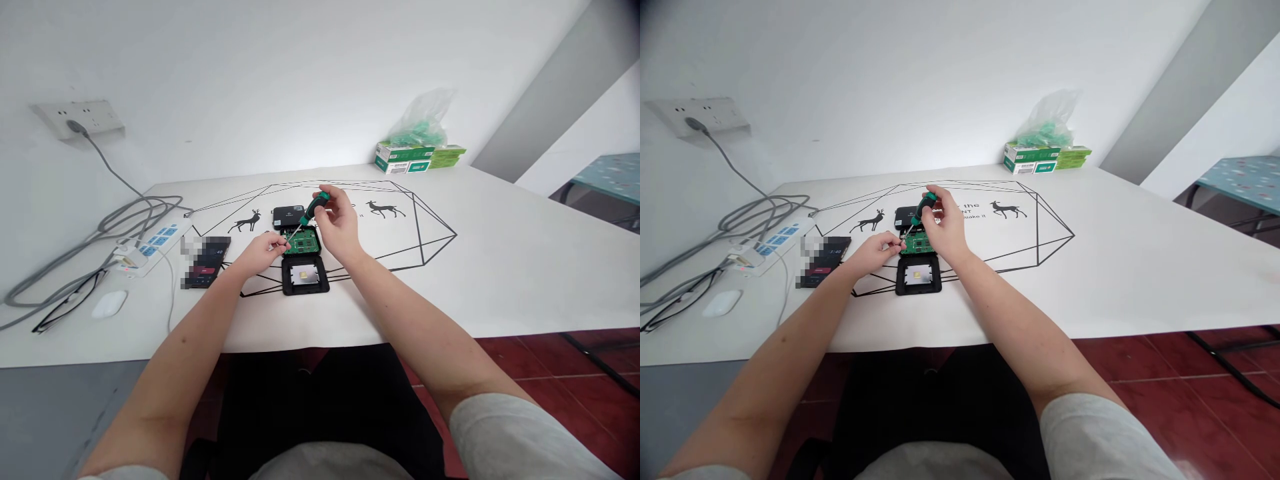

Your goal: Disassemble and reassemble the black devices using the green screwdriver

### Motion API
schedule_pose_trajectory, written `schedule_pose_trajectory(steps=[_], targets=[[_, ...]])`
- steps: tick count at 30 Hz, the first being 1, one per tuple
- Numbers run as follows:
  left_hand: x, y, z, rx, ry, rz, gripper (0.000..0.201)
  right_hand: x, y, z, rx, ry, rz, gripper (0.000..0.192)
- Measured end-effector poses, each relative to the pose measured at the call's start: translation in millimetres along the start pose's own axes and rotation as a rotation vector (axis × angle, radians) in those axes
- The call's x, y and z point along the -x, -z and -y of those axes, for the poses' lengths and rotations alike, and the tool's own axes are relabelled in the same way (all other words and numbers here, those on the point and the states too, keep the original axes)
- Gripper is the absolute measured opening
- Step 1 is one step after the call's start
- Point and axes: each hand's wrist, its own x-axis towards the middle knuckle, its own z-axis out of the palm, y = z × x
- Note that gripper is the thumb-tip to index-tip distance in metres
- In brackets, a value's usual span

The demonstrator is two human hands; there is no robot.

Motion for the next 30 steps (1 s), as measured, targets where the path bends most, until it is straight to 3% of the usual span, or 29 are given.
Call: schedule_pose_trajectory(steps=[8,17,23,30], targets=[[2,2.7,-5,0.010,-0.072,0.084,0.024,0,2,5,-0.091,0.045,0.087,0.041],[11,5.5,-16,0.072,-0.141,0.412,0.014,8,3,24,-0.211,0.048,0.473,0.041],[13,7.5,-25,0.028,-0.101,0.514,0.012,15,-2,30,-0.203,0.139,0.522,0.044],[13,11.6,-28,-0.031,-0.033,0.525,0.017,17,-2,38,-0.151,0.227,0.525,0.038]])
